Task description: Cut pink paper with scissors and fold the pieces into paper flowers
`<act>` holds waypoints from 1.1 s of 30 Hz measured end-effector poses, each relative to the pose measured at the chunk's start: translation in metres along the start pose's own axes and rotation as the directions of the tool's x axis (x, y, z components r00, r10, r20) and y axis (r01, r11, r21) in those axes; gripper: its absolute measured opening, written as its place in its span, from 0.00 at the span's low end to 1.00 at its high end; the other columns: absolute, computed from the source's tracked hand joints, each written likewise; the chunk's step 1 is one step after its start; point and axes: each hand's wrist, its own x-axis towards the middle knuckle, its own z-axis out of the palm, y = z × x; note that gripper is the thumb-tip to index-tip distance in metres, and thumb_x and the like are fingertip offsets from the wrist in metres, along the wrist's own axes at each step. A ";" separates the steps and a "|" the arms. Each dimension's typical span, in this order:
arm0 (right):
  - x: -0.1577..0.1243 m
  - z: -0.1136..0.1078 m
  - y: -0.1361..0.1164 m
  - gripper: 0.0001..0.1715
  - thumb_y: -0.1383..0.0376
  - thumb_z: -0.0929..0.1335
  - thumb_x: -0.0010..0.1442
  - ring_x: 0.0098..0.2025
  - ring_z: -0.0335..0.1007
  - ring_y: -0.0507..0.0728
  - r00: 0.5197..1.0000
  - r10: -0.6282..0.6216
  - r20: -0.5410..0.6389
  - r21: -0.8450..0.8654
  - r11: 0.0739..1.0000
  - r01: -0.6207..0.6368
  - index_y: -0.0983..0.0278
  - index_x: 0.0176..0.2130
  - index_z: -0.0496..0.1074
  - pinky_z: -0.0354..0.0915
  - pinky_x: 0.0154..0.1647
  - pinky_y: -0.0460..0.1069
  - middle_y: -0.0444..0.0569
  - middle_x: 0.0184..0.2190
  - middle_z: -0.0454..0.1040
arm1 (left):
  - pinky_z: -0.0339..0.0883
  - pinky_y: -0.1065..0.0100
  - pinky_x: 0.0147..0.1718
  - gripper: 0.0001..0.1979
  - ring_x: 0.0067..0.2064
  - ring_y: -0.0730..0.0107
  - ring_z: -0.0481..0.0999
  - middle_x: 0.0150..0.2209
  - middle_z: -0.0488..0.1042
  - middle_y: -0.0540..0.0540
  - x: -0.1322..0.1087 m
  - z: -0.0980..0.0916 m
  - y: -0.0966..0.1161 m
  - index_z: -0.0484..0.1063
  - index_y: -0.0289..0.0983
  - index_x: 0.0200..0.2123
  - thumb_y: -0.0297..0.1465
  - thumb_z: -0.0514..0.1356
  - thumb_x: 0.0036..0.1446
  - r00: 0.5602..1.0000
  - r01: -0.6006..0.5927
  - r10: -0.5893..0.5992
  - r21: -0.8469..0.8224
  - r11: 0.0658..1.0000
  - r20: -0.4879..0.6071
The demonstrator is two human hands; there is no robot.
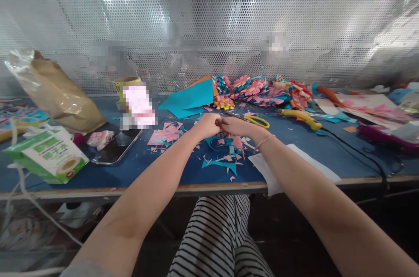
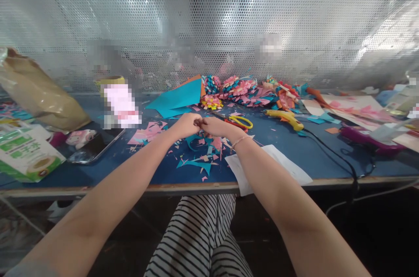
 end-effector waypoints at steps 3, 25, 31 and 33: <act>0.000 0.000 0.000 0.12 0.62 0.57 0.60 0.21 0.66 0.49 1.000 0.002 -0.004 -0.001 1.000 -0.002 0.66 0.34 0.63 0.60 0.20 0.42 0.52 0.31 0.74 | 0.63 0.72 0.30 0.16 0.33 0.69 0.73 0.30 0.76 0.44 0.000 0.000 0.000 0.73 0.32 0.31 0.21 0.52 0.37 1.000 0.006 -0.006 0.021 1.000 0.004; -0.004 -0.001 -0.007 0.07 0.70 0.60 0.52 0.20 0.62 0.50 1.000 -0.005 -0.012 -0.092 0.996 0.004 0.66 0.27 0.66 0.57 0.23 0.45 0.48 0.22 0.71 | 0.63 0.68 0.31 0.12 0.36 0.61 0.73 0.33 0.75 0.38 -0.005 -0.002 0.012 0.73 0.31 0.34 0.23 0.56 0.42 0.988 0.018 -0.046 0.185 0.983 0.149; -0.007 0.000 -0.009 0.03 0.70 0.63 0.47 0.25 0.63 0.51 0.997 -0.072 -0.023 -0.163 0.984 0.068 0.66 0.24 0.65 0.56 0.25 0.45 0.48 0.23 0.71 | 0.63 0.66 0.32 0.10 0.35 0.59 0.74 0.33 0.74 0.35 -0.012 -0.005 0.025 0.74 0.30 0.32 0.24 0.58 0.42 0.964 -0.010 -0.065 0.278 0.960 0.257; -0.006 0.003 -0.008 0.06 0.69 0.61 0.50 0.21 0.61 0.50 1.000 -0.024 -0.008 -0.088 0.996 0.023 0.66 0.23 0.63 0.55 0.22 0.44 0.47 0.20 0.68 | 0.63 0.67 0.32 0.10 0.34 0.60 0.74 0.32 0.75 0.37 -0.011 -0.005 0.021 0.74 0.31 0.32 0.26 0.58 0.43 0.967 -0.032 -0.021 0.204 0.979 0.253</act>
